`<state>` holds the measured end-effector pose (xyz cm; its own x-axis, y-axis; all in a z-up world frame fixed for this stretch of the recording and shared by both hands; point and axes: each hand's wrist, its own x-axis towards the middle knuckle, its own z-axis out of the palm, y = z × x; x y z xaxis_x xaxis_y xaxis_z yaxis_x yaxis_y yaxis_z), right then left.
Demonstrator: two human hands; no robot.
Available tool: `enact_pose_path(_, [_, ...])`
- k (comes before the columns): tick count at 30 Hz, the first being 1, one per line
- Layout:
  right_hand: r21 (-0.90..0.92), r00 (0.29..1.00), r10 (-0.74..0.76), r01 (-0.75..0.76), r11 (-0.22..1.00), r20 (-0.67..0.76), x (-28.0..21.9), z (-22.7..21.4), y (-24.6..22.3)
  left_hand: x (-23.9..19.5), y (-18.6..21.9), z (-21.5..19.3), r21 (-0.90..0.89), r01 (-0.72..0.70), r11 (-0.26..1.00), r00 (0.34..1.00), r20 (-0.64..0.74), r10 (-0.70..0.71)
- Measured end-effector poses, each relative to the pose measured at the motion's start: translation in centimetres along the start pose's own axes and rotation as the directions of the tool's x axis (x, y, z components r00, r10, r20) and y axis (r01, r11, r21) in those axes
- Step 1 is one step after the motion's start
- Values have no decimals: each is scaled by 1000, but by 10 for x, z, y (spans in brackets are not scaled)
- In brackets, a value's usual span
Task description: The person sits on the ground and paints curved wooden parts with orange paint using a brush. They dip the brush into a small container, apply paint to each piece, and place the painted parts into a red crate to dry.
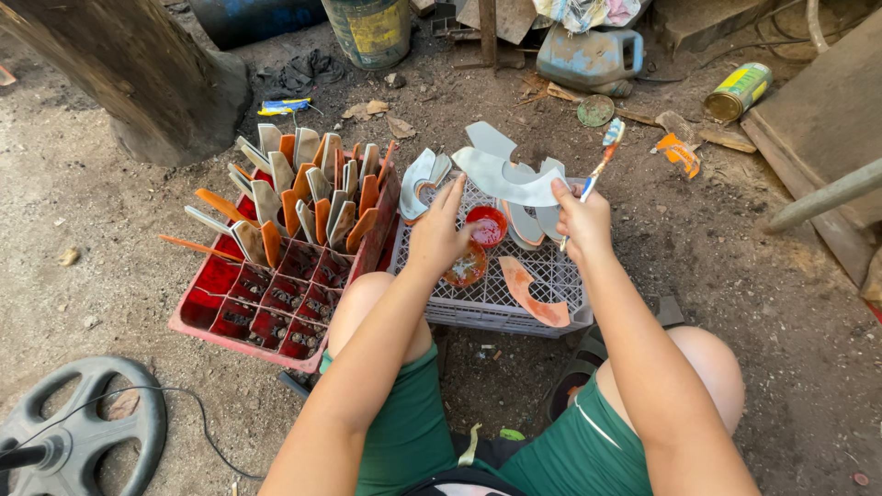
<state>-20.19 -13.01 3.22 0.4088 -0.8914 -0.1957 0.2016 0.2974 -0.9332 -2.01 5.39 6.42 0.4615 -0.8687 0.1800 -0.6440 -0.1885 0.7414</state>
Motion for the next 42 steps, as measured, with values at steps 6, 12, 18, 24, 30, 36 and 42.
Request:
enact_pose_path(6, [-192,991,79,-58,980,105,-6,-6,2,5,-6,-7,492,-474,731,850,37,526])
enact_pose_path(12, [-386,985,116,-57,921,131,-9,-5,11,5,-14,6,482,-464,743,885,213,414])
enact_pose_path(18, [-420,977,170,-100,902,132,8,-9,35,3,-38,16,482,-429,764,902,278,331])
enact_pose_path(24, [-533,988,97,-19,846,118,29,-9,51,10,-55,21,478,-397,784,911,311,272])
enact_pose_path(30, [-973,985,-50,174,150,168,45,-2,64,22,-91,22,565,-172,807,983,153,103])
enact_pose_path(36, [-893,914,-15,392,-219,405,43,2,121,35,-112,43,602,-79,795,995,101,23])
enact_pose_path(42, [-912,921,-71,365,-187,383,24,13,83,42,-118,51,603,-81,793,994,106,20])
